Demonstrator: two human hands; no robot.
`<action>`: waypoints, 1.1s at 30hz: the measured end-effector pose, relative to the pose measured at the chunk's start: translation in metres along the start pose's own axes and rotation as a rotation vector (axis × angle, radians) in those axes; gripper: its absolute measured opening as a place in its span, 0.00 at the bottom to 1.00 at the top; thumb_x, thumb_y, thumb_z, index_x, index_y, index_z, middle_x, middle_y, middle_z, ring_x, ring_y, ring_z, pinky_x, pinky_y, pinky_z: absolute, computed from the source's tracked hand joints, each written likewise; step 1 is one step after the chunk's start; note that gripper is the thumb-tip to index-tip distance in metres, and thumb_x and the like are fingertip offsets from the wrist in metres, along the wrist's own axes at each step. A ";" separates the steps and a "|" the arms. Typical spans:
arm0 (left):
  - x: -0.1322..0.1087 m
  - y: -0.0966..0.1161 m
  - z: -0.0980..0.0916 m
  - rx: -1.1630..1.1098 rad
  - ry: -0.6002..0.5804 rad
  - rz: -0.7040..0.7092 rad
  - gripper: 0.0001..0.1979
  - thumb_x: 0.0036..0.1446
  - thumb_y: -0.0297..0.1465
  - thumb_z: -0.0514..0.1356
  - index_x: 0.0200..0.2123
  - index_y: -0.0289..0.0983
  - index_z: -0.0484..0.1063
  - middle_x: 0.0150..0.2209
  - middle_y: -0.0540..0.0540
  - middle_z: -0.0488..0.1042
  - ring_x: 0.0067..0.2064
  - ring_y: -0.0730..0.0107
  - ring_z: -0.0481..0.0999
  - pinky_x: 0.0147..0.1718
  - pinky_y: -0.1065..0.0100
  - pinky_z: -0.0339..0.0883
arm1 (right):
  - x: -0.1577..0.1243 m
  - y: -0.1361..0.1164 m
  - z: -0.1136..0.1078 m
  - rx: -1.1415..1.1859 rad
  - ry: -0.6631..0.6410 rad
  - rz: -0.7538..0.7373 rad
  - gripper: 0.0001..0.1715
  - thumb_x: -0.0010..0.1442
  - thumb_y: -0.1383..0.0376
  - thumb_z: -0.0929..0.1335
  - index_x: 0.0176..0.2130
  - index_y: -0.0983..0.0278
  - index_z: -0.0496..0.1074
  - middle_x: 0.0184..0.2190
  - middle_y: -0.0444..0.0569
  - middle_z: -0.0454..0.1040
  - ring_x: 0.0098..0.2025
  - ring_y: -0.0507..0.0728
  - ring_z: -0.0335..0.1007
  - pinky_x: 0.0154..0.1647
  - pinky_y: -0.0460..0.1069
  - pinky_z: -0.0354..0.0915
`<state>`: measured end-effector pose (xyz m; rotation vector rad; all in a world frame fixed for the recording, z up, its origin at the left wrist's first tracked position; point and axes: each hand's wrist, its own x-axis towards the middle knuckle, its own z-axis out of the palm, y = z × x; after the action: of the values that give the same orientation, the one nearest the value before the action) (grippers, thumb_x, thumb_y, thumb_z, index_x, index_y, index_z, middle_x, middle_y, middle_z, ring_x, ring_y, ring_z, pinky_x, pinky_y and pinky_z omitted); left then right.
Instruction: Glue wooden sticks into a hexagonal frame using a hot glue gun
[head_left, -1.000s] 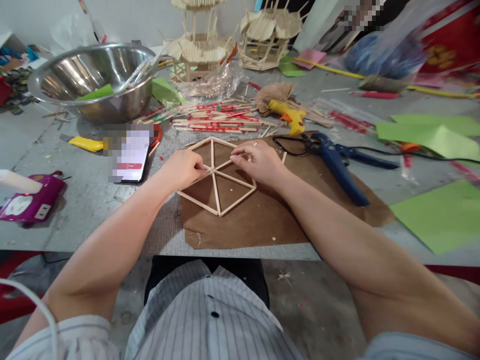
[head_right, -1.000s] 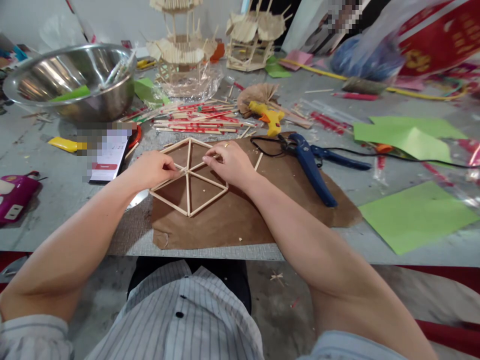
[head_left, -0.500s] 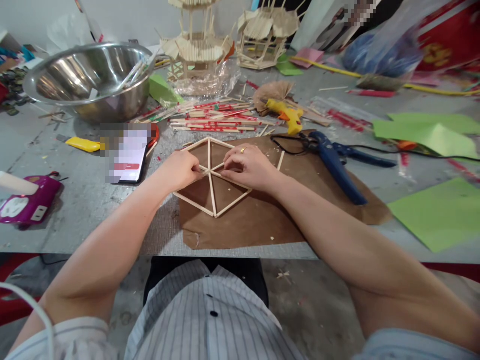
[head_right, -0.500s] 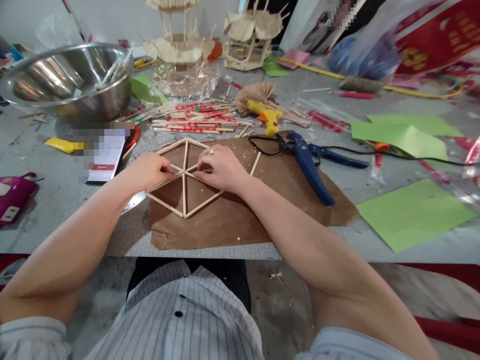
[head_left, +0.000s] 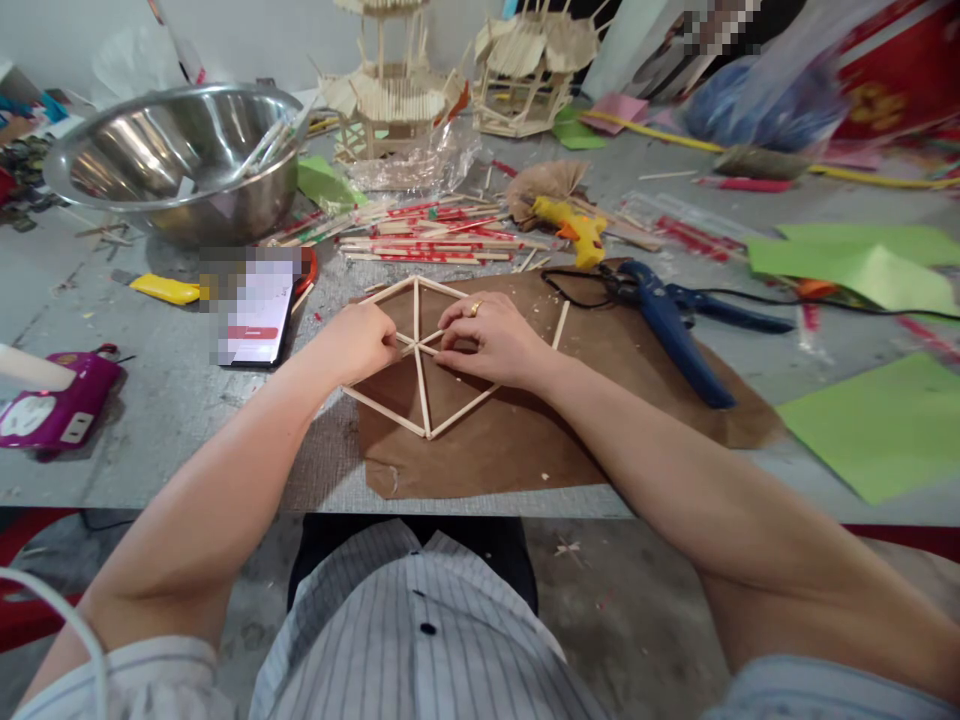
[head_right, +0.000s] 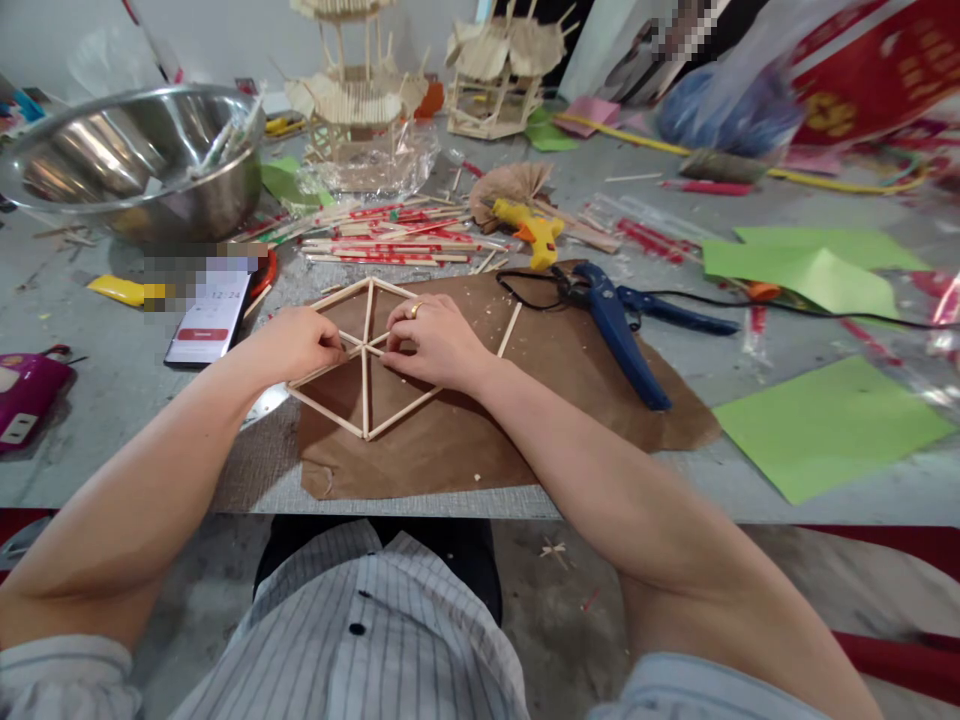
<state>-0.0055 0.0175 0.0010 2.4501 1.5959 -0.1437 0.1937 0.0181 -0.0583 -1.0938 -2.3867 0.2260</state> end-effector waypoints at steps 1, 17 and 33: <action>0.000 0.000 0.000 -0.001 0.000 0.000 0.11 0.46 0.30 0.56 0.28 0.36 0.78 0.26 0.45 0.76 0.30 0.68 0.71 0.30 0.69 0.58 | 0.000 0.000 0.000 0.003 0.003 -0.001 0.11 0.52 0.58 0.69 0.25 0.62 0.74 0.37 0.48 0.74 0.43 0.58 0.67 0.47 0.55 0.53; -0.001 0.002 -0.001 0.011 -0.027 -0.011 0.13 0.46 0.31 0.54 0.28 0.36 0.79 0.24 0.45 0.75 0.28 0.70 0.68 0.29 0.70 0.57 | 0.001 0.002 0.001 0.010 -0.002 0.011 0.10 0.51 0.58 0.70 0.25 0.61 0.74 0.37 0.47 0.75 0.43 0.58 0.67 0.47 0.55 0.53; -0.002 -0.004 -0.007 0.019 -0.094 0.039 0.14 0.48 0.32 0.54 0.32 0.37 0.78 0.28 0.44 0.77 0.30 0.68 0.71 0.31 0.69 0.59 | 0.004 -0.014 0.003 -0.099 -0.033 -0.140 0.17 0.59 0.65 0.62 0.44 0.52 0.75 0.44 0.48 0.73 0.49 0.60 0.62 0.51 0.58 0.50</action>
<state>-0.0105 0.0188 0.0074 2.4482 1.5136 -0.2648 0.1810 0.0119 -0.0546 -0.9678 -2.5147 0.0791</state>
